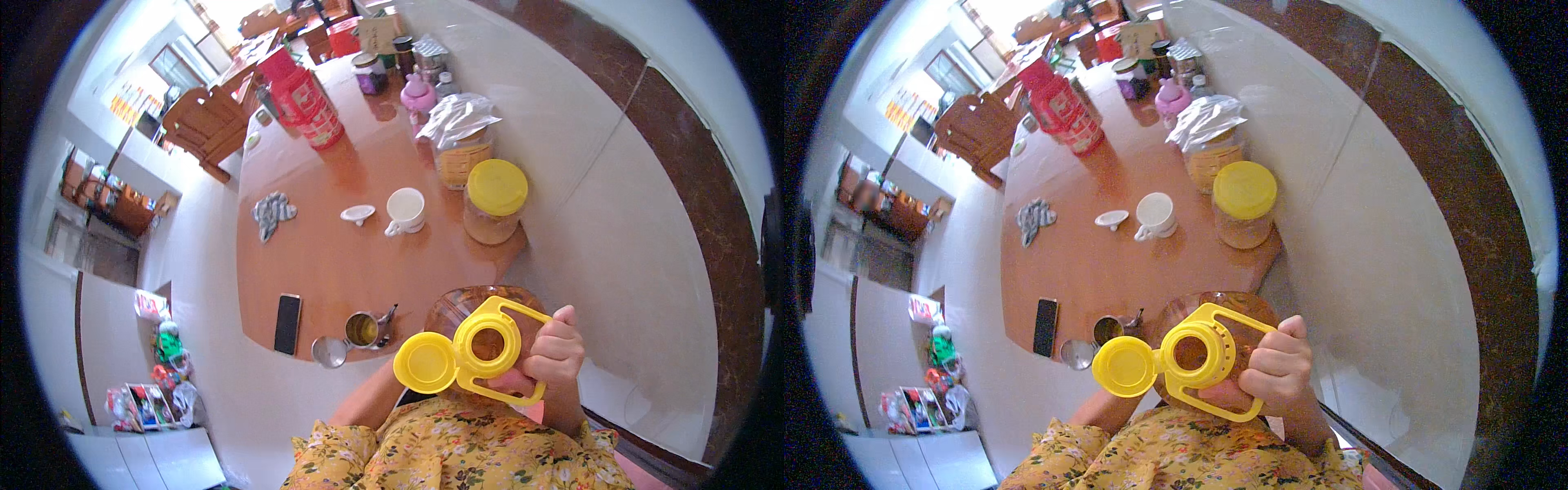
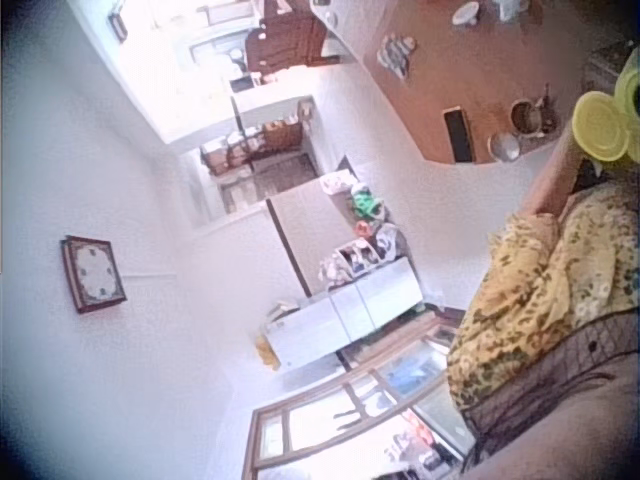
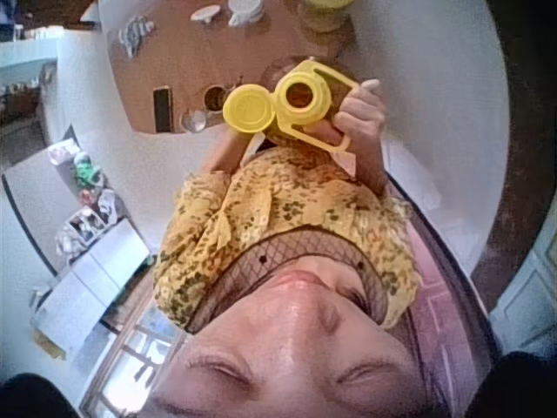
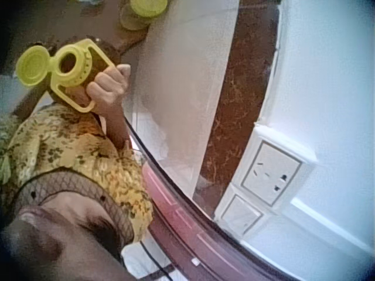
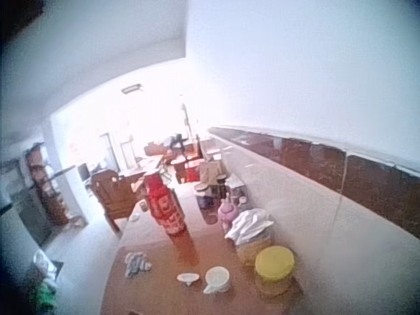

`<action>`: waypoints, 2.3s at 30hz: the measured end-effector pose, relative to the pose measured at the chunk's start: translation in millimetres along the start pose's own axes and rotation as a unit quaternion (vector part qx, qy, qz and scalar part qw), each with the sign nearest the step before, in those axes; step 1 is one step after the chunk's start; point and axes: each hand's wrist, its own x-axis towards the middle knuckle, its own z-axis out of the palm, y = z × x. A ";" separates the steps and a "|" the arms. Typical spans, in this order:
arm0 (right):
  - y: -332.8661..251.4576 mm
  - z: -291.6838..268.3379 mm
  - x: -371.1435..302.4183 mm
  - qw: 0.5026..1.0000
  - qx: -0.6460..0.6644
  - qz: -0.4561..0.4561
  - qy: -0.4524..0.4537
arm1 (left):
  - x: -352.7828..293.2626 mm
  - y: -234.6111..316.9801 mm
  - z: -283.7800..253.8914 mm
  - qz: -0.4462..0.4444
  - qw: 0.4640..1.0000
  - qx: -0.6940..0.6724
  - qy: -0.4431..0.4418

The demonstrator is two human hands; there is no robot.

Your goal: The person pours oil into a small metal pot, then moves to the sink to wash leafy greens in a red basket. They transfer the greens to a metal bowl, rinse the sink drain strainer, and place it back. Finally, they add salt to a pan of greens on the stove.

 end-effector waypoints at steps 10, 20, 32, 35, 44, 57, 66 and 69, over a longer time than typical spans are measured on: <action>-59.5 39.4 1.7 0.980 0.015 0.067 -0.187 | -71.7 -66.8 -2.5 0.011 0.996 -0.088 -0.015; -70.0 103.0 -21.5 0.941 0.044 0.117 -0.314 | -108.0 -89.1 -11.2 0.000 0.989 -0.011 -0.148; -33.1 147.3 -22.8 0.902 0.114 0.126 -0.397 | -108.5 -95.4 -10.7 0.046 0.967 0.060 -0.241; -25.2 152.5 -19.8 0.893 0.126 0.126 -0.414 | -107.2 -96.6 -5.8 0.059 0.962 0.069 -0.258; -17.8 161.6 -13.7 0.864 0.102 0.140 -0.473 | -103.7 -93.1 7.1 0.092 0.950 0.087 -0.284; -15.1 158.8 -15.5 0.846 0.093 0.164 -0.498 | -109.9 -92.6 14.1 0.113 0.942 0.102 -0.299; -18.2 158.7 -16.7 0.846 0.087 0.165 -0.500 | -114.2 -91.6 15.1 0.121 0.936 0.106 -0.312; -18.5 158.9 -17.3 0.846 0.088 0.168 -0.498 | -113.5 -90.4 13.3 0.122 0.937 0.108 -0.309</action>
